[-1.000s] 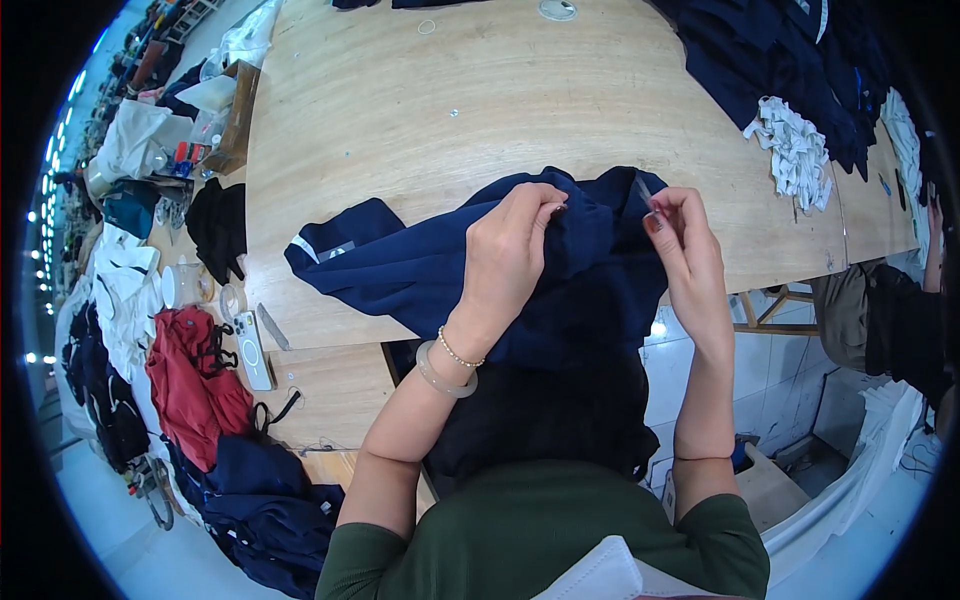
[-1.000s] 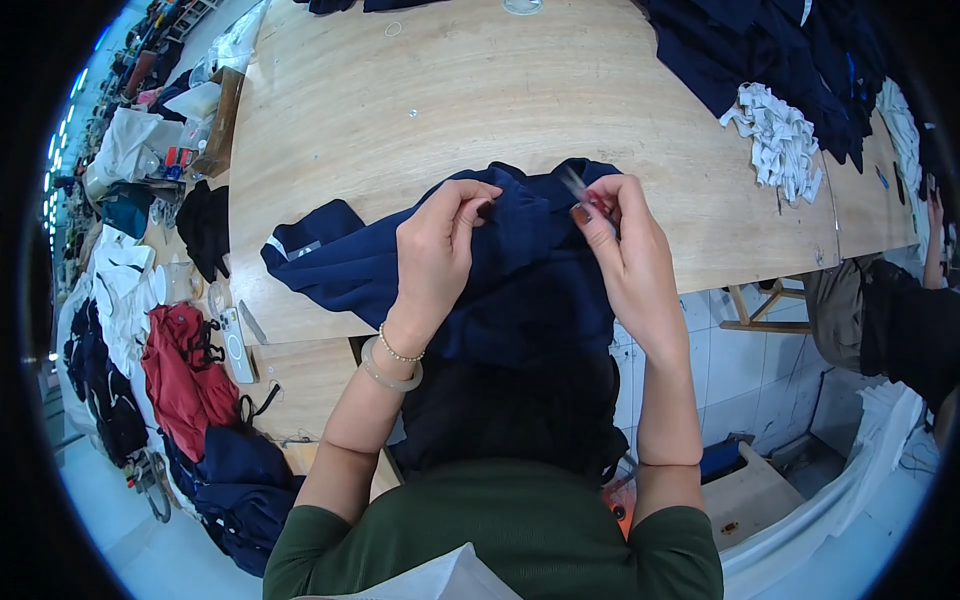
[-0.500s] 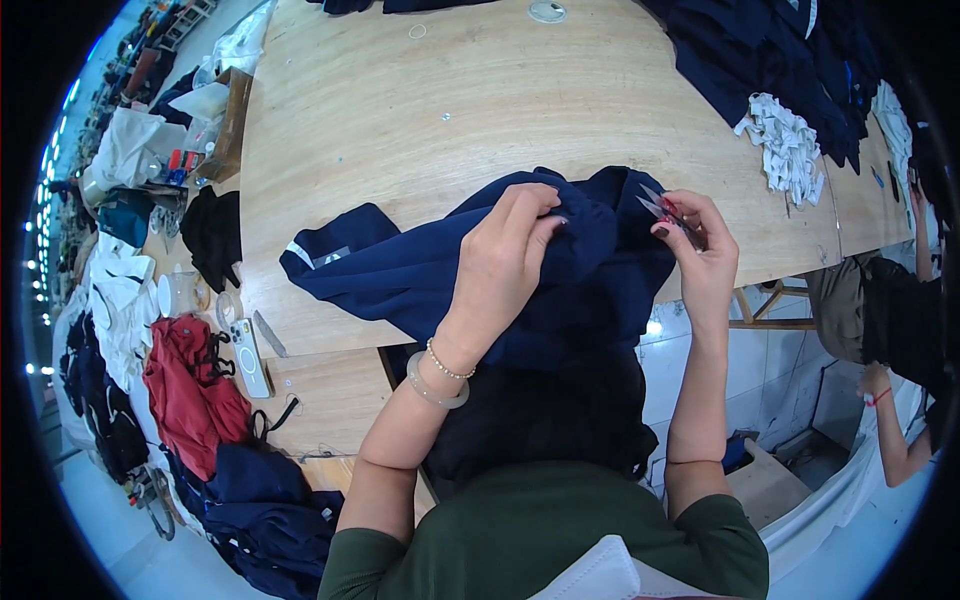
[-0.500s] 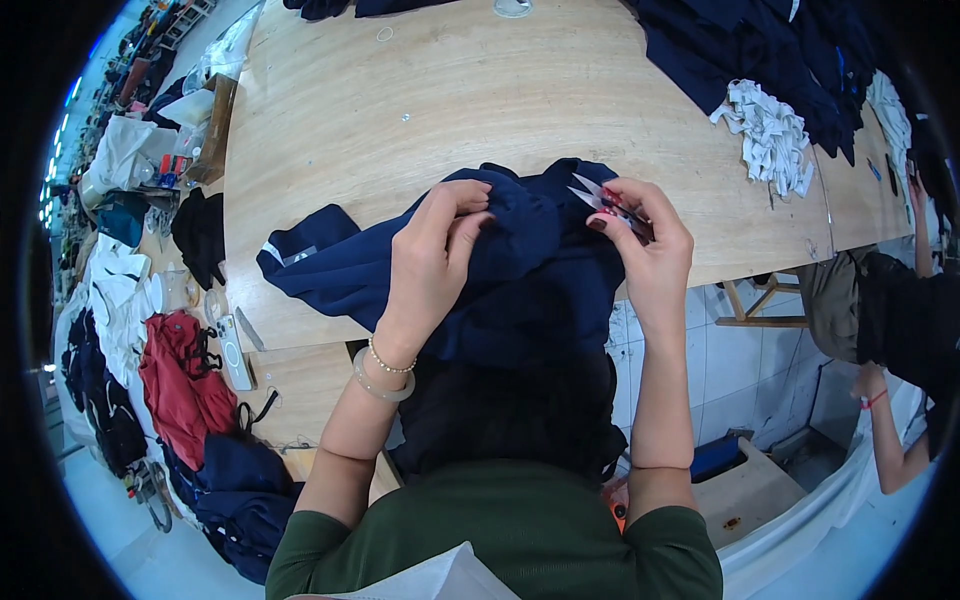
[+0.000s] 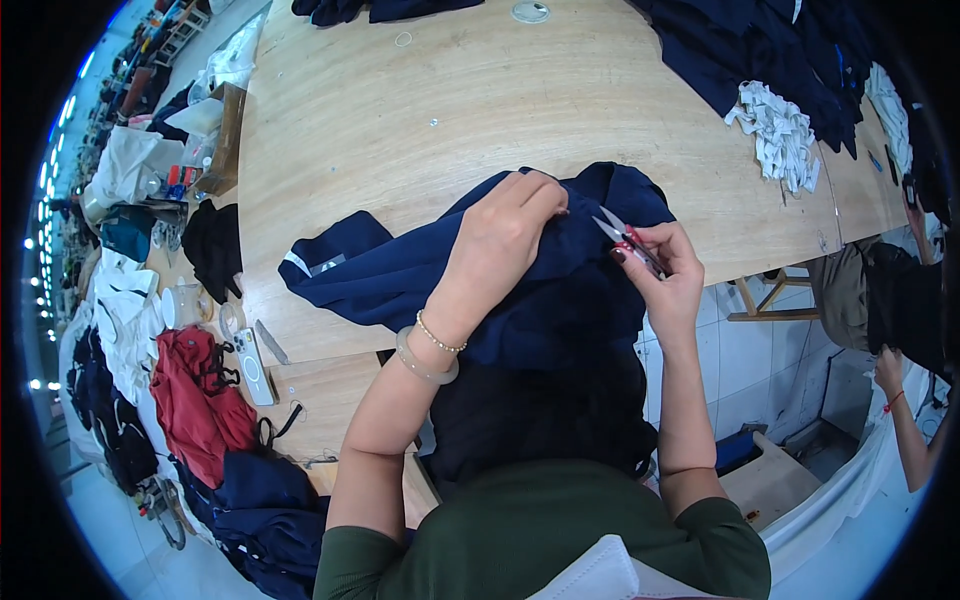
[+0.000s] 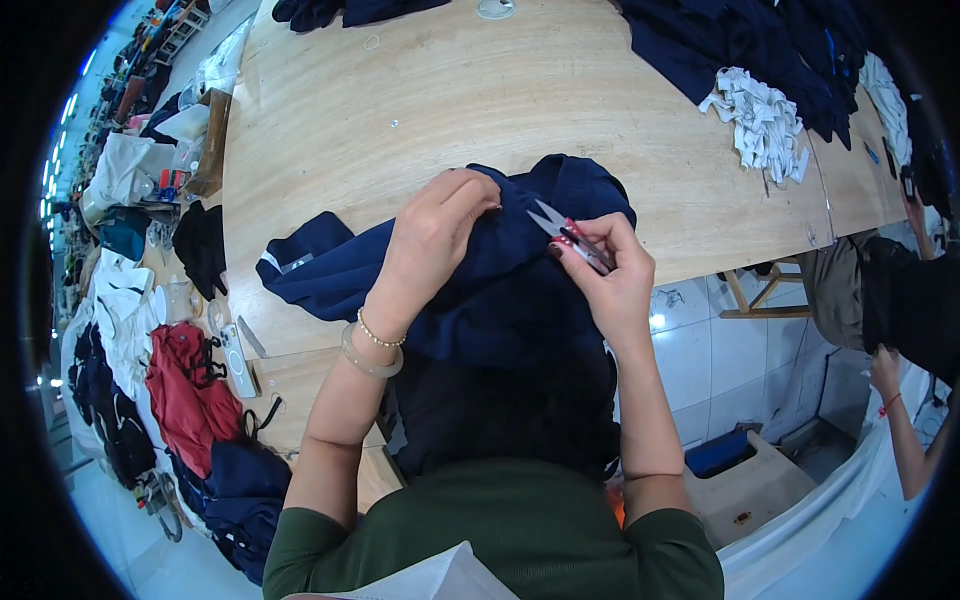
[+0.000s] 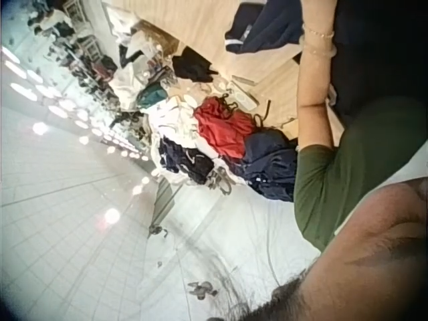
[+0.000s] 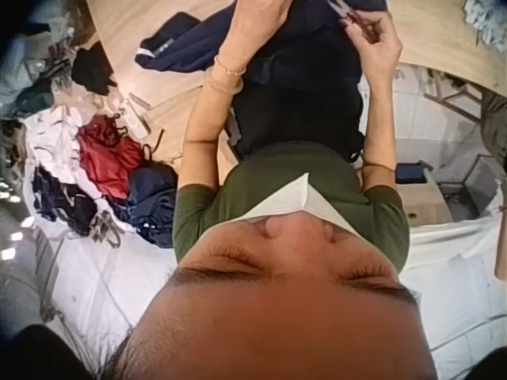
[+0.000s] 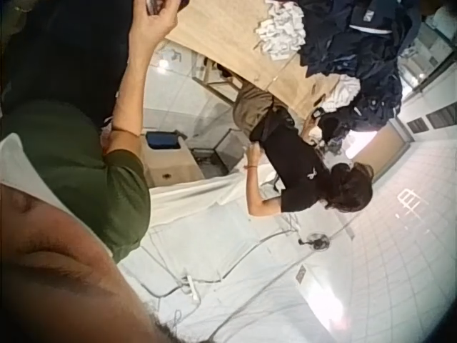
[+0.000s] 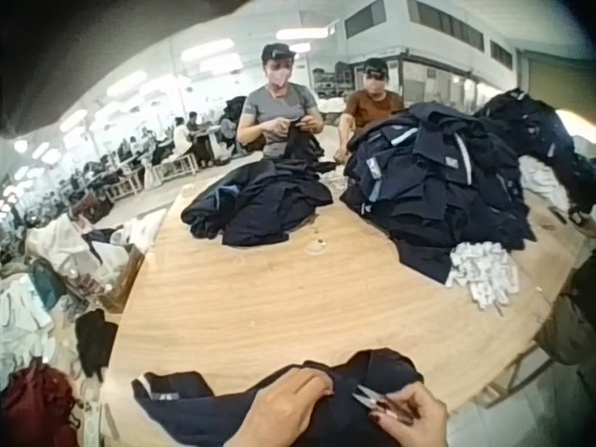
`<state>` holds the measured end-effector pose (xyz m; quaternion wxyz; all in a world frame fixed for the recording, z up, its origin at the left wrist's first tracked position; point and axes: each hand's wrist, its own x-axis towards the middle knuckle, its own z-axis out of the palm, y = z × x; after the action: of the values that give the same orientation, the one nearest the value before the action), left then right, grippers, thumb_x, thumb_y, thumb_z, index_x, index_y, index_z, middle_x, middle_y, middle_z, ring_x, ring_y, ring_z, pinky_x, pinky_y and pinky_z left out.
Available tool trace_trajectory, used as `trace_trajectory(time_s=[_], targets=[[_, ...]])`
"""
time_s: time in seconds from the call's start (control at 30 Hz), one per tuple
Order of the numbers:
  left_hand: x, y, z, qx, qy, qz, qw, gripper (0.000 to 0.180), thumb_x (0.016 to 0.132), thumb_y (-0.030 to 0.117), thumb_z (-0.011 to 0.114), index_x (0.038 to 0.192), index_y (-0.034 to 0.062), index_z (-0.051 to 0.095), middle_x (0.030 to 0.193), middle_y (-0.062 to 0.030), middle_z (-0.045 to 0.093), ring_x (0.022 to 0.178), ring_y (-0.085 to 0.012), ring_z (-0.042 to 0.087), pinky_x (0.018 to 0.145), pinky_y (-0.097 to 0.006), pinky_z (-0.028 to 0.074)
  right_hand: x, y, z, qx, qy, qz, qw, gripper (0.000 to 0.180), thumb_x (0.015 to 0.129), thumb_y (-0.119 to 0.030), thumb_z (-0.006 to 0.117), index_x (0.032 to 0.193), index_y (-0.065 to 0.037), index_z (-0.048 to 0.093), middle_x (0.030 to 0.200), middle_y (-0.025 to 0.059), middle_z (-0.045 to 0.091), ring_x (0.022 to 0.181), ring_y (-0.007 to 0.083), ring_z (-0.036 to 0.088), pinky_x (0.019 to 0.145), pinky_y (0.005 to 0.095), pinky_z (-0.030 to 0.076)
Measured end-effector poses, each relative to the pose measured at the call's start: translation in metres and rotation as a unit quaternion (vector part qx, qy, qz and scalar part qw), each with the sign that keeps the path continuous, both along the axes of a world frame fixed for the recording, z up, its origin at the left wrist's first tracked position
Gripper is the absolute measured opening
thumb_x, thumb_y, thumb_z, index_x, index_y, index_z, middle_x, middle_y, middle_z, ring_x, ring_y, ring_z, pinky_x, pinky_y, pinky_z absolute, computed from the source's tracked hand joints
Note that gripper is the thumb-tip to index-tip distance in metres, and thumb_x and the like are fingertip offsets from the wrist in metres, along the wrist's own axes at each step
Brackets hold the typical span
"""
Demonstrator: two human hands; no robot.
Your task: Trimming loose threads from blue garments using thread snips.
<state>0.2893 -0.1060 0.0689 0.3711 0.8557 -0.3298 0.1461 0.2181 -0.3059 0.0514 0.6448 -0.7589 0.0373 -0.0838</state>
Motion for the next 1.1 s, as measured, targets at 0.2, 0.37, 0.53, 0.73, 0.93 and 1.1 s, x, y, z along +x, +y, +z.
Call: trace_trajectory(time_s=[0.2, 0.37, 0.53, 0.73, 0.93, 1.1], targets=[[0.008, -0.002, 0.002, -0.002, 0.049, 0.006, 0.999, 0.008, 0.084, -0.006, 0.058, 0.090, -0.0003, 0.056, 0.088, -0.0124, 0.059, 0.077, -0.0297, 0.062, 0.068, -0.034, 0.051, 0.007, 0.011, -0.007, -0.064, -0.048, -0.001, 0.997, 0.015, 0.079, -0.001, 0.075, 0.083, 0.001, 0.060, 0.074, -0.0002, 0.061, 0.066, 0.0015, 0.052, 0.060, 0.0173, 0.043], [0.009, -0.003, 0.004, -0.002, 0.065, 0.016, 0.998, 0.007, 0.086, -0.006, 0.055, 0.091, -0.0006, 0.055, 0.088, -0.0129, 0.059, 0.077, -0.0309, 0.062, 0.067, -0.034, 0.050, 0.018, 0.022, -0.001, -0.103, -0.079, 0.008, 0.991, 0.017, 0.079, -0.002, 0.075, 0.081, 0.002, 0.059, 0.073, 0.0039, 0.062, 0.062, 0.0047, 0.052, 0.057, 0.0194, 0.043], [0.008, -0.003, 0.006, 0.007, 0.074, 0.024, 0.997, 0.007, 0.086, -0.005, 0.055, 0.091, -0.0002, 0.056, 0.089, -0.0123, 0.059, 0.077, -0.0313, 0.062, 0.067, -0.034, 0.050, 0.022, 0.025, 0.000, -0.112, -0.078, 0.018, 0.990, 0.018, 0.079, -0.003, 0.075, 0.081, 0.002, 0.058, 0.072, 0.0058, 0.062, 0.061, 0.0062, 0.054, 0.057, 0.0204, 0.044], [0.008, -0.003, 0.005, -0.001, 0.074, 0.028, 0.997, 0.006, 0.086, -0.005, 0.055, 0.091, -0.0001, 0.056, 0.090, -0.0120, 0.060, 0.077, -0.0313, 0.063, 0.066, -0.034, 0.051, 0.024, 0.027, 0.003, -0.132, -0.092, 0.016, 0.987, 0.018, 0.078, -0.003, 0.075, 0.080, 0.002, 0.058, 0.072, 0.0070, 0.064, 0.061, 0.0074, 0.056, 0.055, 0.0213, 0.045], [0.008, -0.004, 0.006, 0.007, 0.075, 0.030, 0.997, 0.007, 0.087, -0.004, 0.055, 0.092, 0.0003, 0.056, 0.090, -0.0118, 0.061, 0.075, -0.0311, 0.063, 0.066, -0.034, 0.051, 0.025, 0.026, 0.004, -0.139, -0.093, 0.012, 0.986, 0.017, 0.078, -0.003, 0.075, 0.080, 0.002, 0.058, 0.073, 0.0080, 0.065, 0.060, 0.0087, 0.057, 0.055, 0.0215, 0.045], [0.004, 0.008, 0.010, -0.023, 0.077, 0.057, 0.995, 0.012, 0.088, -0.006, 0.053, 0.096, 0.0009, 0.058, 0.092, -0.0122, 0.062, 0.079, -0.0251, 0.065, 0.067, -0.032, 0.052, 0.024, 0.031, 0.007, -0.103, -0.084, 0.000, 0.991, 0.014, 0.079, -0.002, 0.074, 0.080, 0.001, 0.060, 0.072, 0.0049, 0.064, 0.062, 0.0061, 0.056, 0.056, 0.0220, 0.045]])
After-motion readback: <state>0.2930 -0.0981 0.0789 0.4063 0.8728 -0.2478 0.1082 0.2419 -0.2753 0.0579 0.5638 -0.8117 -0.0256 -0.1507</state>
